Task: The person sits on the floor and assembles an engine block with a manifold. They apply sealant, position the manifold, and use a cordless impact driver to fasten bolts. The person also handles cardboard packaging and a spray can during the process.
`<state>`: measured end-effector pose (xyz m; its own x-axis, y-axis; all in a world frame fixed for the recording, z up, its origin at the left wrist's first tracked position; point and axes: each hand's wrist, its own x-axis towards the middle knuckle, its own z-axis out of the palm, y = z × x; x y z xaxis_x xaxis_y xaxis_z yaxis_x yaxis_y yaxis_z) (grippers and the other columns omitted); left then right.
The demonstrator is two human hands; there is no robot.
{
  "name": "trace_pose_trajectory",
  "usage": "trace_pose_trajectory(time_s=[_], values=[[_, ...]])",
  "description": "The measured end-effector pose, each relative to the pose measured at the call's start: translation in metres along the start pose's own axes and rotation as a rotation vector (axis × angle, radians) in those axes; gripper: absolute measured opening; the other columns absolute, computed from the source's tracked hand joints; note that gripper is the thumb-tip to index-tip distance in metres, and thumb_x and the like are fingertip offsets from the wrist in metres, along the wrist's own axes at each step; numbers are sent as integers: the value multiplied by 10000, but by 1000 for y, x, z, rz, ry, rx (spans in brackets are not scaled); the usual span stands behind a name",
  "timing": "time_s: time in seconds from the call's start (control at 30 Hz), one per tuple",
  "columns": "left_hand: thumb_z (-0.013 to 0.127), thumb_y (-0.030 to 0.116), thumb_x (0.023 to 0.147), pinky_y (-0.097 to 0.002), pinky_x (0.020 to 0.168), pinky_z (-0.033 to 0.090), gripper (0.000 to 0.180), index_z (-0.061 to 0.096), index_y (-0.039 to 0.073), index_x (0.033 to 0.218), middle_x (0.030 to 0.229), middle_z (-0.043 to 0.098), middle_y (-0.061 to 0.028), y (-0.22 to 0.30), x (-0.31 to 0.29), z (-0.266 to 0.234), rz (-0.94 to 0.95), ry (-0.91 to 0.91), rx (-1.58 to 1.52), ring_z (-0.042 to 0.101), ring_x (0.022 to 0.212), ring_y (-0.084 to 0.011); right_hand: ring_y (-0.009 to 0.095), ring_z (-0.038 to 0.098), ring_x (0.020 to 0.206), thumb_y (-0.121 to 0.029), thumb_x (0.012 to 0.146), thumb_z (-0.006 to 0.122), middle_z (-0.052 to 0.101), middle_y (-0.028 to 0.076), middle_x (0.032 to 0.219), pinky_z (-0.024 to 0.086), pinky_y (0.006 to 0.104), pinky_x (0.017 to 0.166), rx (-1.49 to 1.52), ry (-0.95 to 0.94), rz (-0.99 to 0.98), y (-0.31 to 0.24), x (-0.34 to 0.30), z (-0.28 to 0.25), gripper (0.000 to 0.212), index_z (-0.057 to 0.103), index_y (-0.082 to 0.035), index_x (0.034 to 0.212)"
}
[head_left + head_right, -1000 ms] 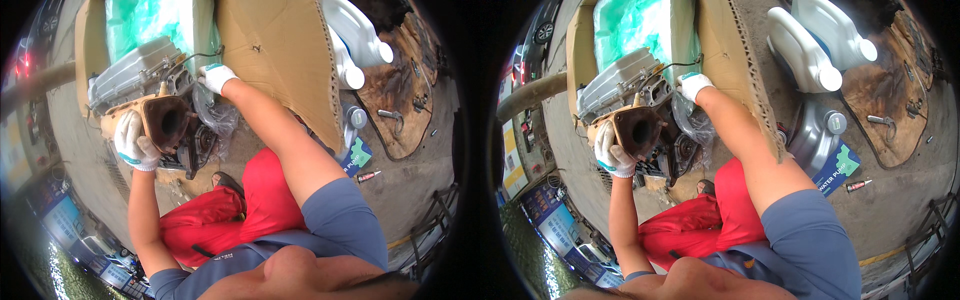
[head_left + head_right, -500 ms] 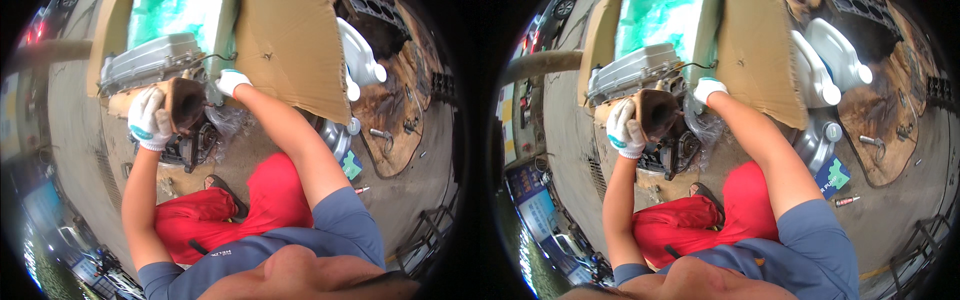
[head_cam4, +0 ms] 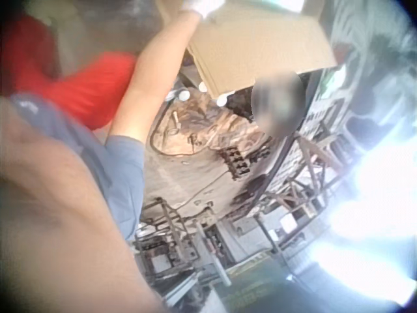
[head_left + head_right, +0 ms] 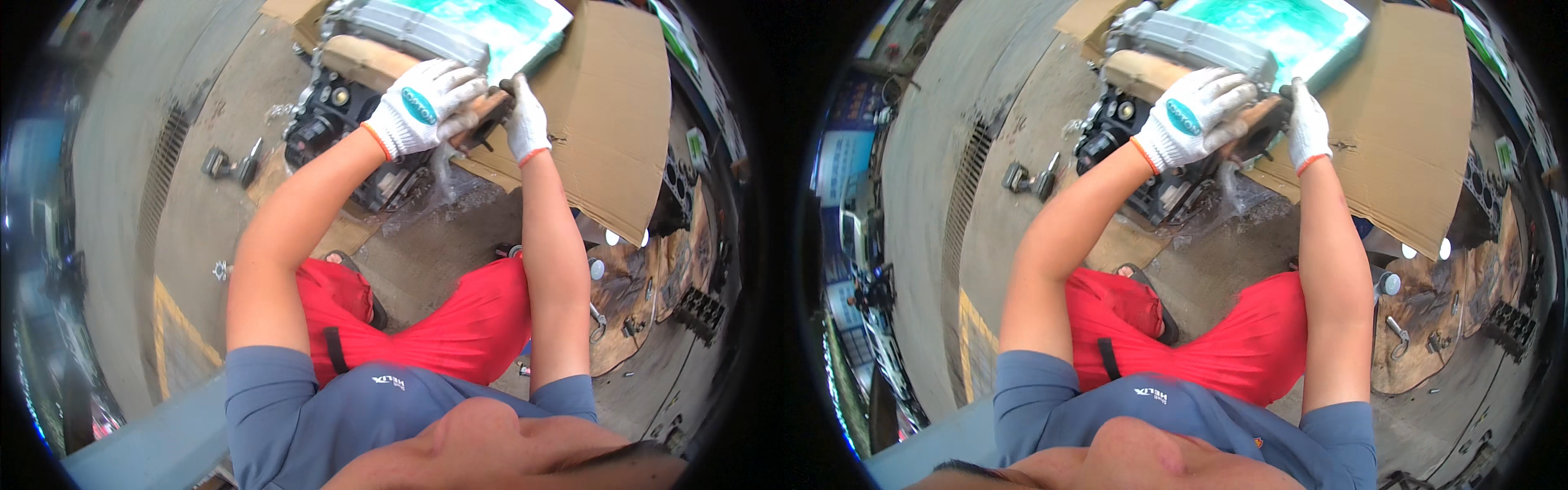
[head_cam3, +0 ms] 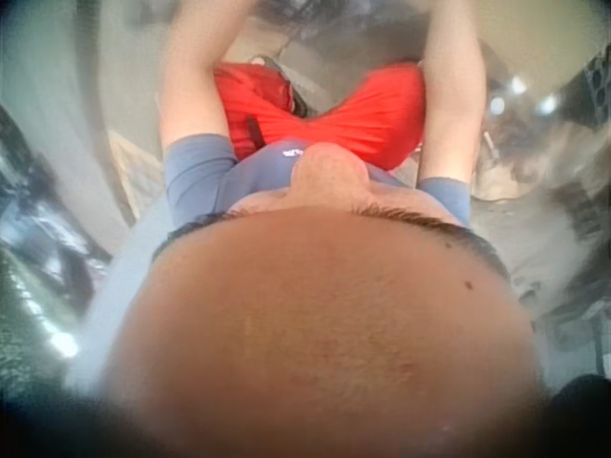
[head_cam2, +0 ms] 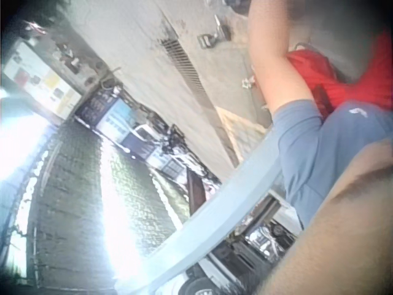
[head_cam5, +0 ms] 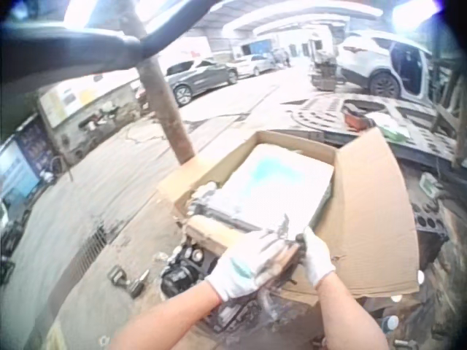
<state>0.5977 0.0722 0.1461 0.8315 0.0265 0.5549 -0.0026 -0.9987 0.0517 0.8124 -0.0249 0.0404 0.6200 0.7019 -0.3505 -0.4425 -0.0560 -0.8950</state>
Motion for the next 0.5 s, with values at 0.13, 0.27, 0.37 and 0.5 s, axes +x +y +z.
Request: trace_pose_trajectory(time_s=[0.13, 0.27, 0.37, 0.5], values=[[824, 340, 901, -521, 1146, 489, 559, 672, 39, 1346, 1381, 684, -196, -15, -55, -61, -38, 33, 30, 631, 1301, -420, 187, 700, 1029, -594, 1074, 620, 752, 68, 1081, 542, 368, 950, 44, 31, -39, -7, -35, 18, 578, 719, -43, 1215], [796, 299, 915, -515, 1125, 487, 514, 672, 20, 1328, 1348, 689, -199, -28, -157, -101, -193, -124, 92, 626, 1280, -423, 181, 651, 1086, -652, 1050, 616, 726, 77, 1171, 506, 364, 996, -116, -9, -81, -8, -65, 27, 648, 710, -56, 1287], [777, 287, 918, -511, 1129, 482, 507, 670, 6, 1326, 1323, 693, -201, -11, -229, -89, -324, -226, 20, 621, 1281, -422, 202, 616, 1130, -687, 1032, 618, 686, 97, 1256, 504, 392, 979, -180, -32, -107, -2, -67, 22, 690, 683, -77, 1346], [784, 330, 898, -512, 1114, 489, 554, 670, -7, 1323, 1308, 692, -210, 22, -266, -43, -311, -202, -115, 627, 1265, -426, 239, 617, 1167, -730, 972, 672, 640, 126, 1334, 534, 443, 959, -74, 1, -38, 9, -48, 13, 804, 583, -92, 1454]])
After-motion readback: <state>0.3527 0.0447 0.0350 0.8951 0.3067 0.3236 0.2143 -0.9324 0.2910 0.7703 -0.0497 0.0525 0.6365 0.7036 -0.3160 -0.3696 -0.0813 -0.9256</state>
